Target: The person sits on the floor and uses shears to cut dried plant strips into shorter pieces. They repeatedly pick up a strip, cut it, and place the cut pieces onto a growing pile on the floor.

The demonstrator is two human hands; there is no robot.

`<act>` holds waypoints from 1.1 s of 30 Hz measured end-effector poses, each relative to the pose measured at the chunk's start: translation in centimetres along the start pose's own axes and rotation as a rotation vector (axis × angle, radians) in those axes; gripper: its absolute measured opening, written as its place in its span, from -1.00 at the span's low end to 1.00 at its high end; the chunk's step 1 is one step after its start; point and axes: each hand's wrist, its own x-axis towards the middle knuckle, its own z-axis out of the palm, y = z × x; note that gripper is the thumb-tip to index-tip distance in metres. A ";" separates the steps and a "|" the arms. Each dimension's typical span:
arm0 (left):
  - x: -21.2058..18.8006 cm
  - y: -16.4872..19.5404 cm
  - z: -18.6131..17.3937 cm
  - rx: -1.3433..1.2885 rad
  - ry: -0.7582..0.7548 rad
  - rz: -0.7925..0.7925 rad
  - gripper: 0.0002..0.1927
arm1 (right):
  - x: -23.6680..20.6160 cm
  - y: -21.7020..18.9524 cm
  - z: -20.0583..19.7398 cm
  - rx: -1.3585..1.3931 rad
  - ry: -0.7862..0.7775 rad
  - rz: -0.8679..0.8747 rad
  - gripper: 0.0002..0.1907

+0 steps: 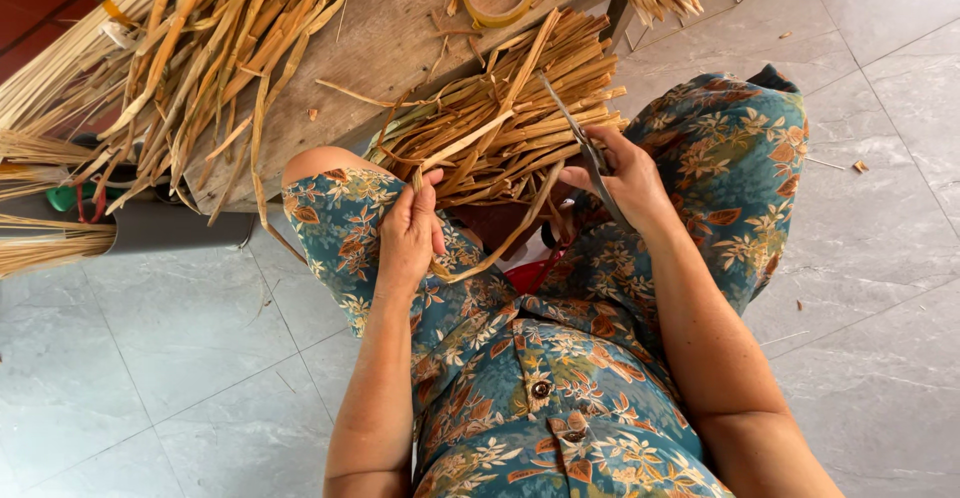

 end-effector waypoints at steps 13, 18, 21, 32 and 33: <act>0.1 0.3 0.0 -0.049 -0.022 0.026 -0.49 | 0.8 2.3 4.1 0.325 -0.283 0.409 -0.19; -0.1 0.4 -0.3 -0.037 -0.056 0.003 -0.51 | 2.6 2.2 4.9 0.399 -0.209 0.321 -0.24; -0.1 0.4 -0.4 -0.096 -0.071 0.005 -0.52 | 3.4 2.3 5.2 0.430 -0.141 0.408 -0.35; -0.4 0.5 -0.5 -0.456 0.014 0.106 -0.50 | 1.8 1.4 6.0 0.506 -0.247 0.138 -0.42; -0.4 0.7 -0.4 -0.490 0.032 0.127 -0.49 | 1.5 1.3 6.4 0.501 -0.322 0.131 -0.36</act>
